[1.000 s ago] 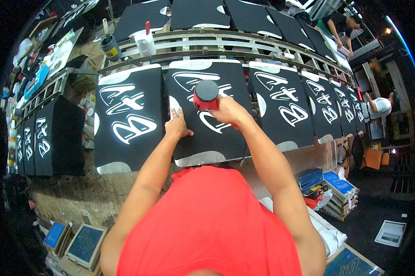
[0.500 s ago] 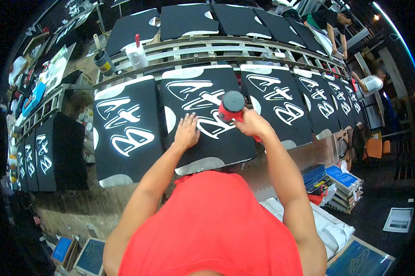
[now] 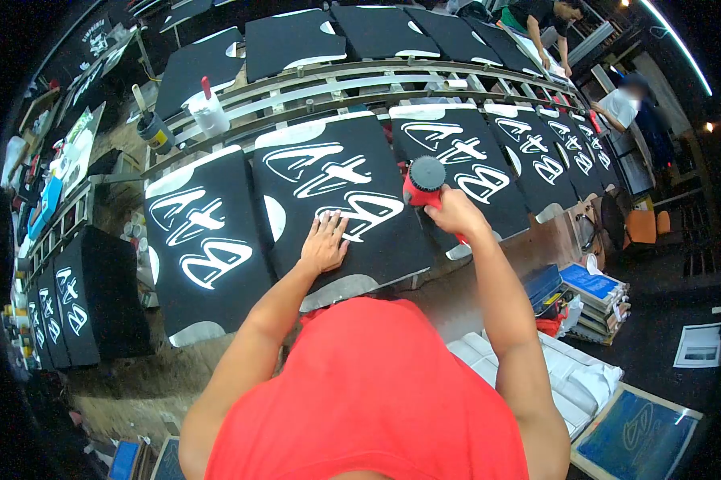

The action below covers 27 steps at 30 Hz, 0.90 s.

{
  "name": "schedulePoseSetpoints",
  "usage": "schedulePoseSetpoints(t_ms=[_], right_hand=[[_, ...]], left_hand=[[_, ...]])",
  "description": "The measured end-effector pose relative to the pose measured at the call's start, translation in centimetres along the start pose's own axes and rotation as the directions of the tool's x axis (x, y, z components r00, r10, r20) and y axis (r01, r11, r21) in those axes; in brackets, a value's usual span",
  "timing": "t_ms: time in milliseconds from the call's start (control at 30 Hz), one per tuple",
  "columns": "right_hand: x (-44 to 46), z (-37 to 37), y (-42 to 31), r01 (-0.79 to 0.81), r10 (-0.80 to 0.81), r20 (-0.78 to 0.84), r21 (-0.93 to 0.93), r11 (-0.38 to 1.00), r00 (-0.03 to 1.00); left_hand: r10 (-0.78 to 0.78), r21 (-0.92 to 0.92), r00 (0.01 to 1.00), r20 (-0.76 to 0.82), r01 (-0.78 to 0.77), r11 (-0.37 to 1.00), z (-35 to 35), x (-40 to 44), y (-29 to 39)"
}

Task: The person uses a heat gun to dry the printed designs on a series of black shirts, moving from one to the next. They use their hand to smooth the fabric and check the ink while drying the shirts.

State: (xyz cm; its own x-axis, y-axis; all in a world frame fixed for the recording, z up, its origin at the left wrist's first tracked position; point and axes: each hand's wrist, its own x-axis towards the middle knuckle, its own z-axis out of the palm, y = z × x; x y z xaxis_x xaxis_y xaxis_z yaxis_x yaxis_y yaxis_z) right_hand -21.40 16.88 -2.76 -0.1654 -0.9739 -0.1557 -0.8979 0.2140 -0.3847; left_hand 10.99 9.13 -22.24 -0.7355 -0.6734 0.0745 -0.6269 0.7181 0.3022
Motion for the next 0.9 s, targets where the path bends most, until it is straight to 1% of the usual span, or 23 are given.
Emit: schedulePoseSetpoints(t_ms=[33,67,100,133,167,200,233,267,300,333,367,400,433,467,533,567,633,667,733,800,833,867,900], right_hand=[[0.5,0.5,1.0,0.144,-0.156,-0.15,-0.091,0.985,0.976],[0.7,-0.4,0.1,0.144,-0.157,-0.15,-0.092,0.985,0.976],[0.8,-2.2,-2.0,-0.063,0.06,0.04,0.07,0.996,0.997],[1.1,-3.2,-3.2,-0.293,0.241,0.257,0.184,0.938,0.936],[1.8,-2.8,-2.9,-0.302,0.256,0.263,0.152,0.941,0.93],[2.4,-1.7,-2.1,-0.299,0.254,0.262,0.153,0.942,0.931],[3.0,-0.5,-1.5,-0.107,0.1,0.091,0.076,0.991,0.991],[3.2,-0.4,-2.3,0.077,-0.079,-0.066,-0.032,0.997,0.995],[3.6,-0.6,-3.0,0.023,-0.023,-0.008,0.02,1.0,1.0],[4.1,-0.9,-3.7,0.025,-0.025,-0.006,0.021,0.999,1.0],[3.9,-2.2,-6.3,-0.128,0.109,0.145,0.13,0.983,0.983],[3.9,-3.0,-7.6,-0.291,0.22,0.303,0.212,0.933,0.927],[4.8,-1.3,-6.5,-0.103,0.076,0.157,0.167,0.981,0.985],[5.4,-0.4,-6.5,0.04,-0.045,0.047,0.114,0.993,0.998],[6.7,1.3,-6.6,0.053,-0.053,-0.006,0.115,0.992,0.999],[6.8,0.9,-7.7,0.055,-0.055,-0.005,0.115,0.992,0.998],[6.6,-0.8,-10.8,-0.082,0.037,0.216,0.202,0.976,0.976],[6.9,-0.1,-11.2,-0.081,0.036,0.216,0.203,0.976,0.976],[7.5,1.4,-11.4,0.078,-0.08,0.03,0.083,0.994,0.996],[7.3,0.7,-12.5,0.071,-0.076,0.045,0.107,0.992,0.996],[7.3,-0.1,-12.7,-0.033,0.003,0.185,0.16,0.987,0.983],[7.1,-0.8,-13.1,-0.141,0.072,0.324,0.197,0.97,0.943],[7.5,0.1,-11.8,-0.141,0.071,0.323,0.197,0.97,0.944]], left_hand=[[-0.005,-0.01,1.0,0.003,0.005,1.0,0.0,0.0,0.1],[-0.005,-0.011,1.0,0.002,0.005,1.0,0.0,0.1,0.2],[0.0,-0.016,1.0,-0.006,0.0,1.0,-0.1,0.0,0.2],[0.006,-0.02,1.0,-0.014,-0.006,1.0,-0.2,-0.1,0.1],[0.004,-0.018,1.0,-0.015,-0.005,1.0,-0.2,-0.1,0.1],[0.005,-0.019,1.0,-0.019,-0.005,1.0,-0.2,0.0,0.0],[0.005,-0.021,1.0,-0.023,-0.006,1.0,-0.1,0.1,0.0],[0.003,-0.02,1.0,-0.024,-0.004,1.0,-0.2,0.2,0.0],[0.003,-0.027,0.999,-0.037,-0.004,1.0,-0.2,0.2,0.0],[0.002,-0.034,0.999,-0.048,-0.004,0.999,-0.3,0.2,0.1],[0.0,-0.034,0.999,-0.046,-0.001,0.999,-0.3,0.1,0.1],[0.003,-0.039,0.998,-0.057,-0.006,0.999,-0.3,0.1,0.1],[0.007,-0.044,0.997,-0.071,-0.01,0.999,-0.4,0.2,0.1],[0.005,-0.043,0.997,-0.072,-0.008,0.999,-0.4,0.3,0.2],[0.003,-0.07,0.998,-0.061,-0.007,0.998,-0.6,0.3,0.3],[0.0,-0.069,0.998,-0.061,-0.004,0.998,-0.5,0.3,0.3],[0.009,-0.101,0.998,-0.063,-0.016,0.995,-0.4,0.3,0.3],[0.008,-0.1,0.998,-0.063,-0.015,0.995,-0.4,0.3,0.4],[0.016,-0.121,0.995,-0.101,-0.029,0.992,-0.5,0.3,0.5],[0.021,-0.142,0.992,-0.123,-0.038,0.989,-0.6,0.1,0.7],[0.028,-0.163,0.989,-0.145,-0.051,0.985,-0.7,0.1,0.7],[0.027,-0.162,0.989,-0.146,-0.051,0.985,-0.8,0.0,0.7],[0.034,-0.155,0.981,-0.191,-0.065,0.986,-0.8,0.0,0.7]])
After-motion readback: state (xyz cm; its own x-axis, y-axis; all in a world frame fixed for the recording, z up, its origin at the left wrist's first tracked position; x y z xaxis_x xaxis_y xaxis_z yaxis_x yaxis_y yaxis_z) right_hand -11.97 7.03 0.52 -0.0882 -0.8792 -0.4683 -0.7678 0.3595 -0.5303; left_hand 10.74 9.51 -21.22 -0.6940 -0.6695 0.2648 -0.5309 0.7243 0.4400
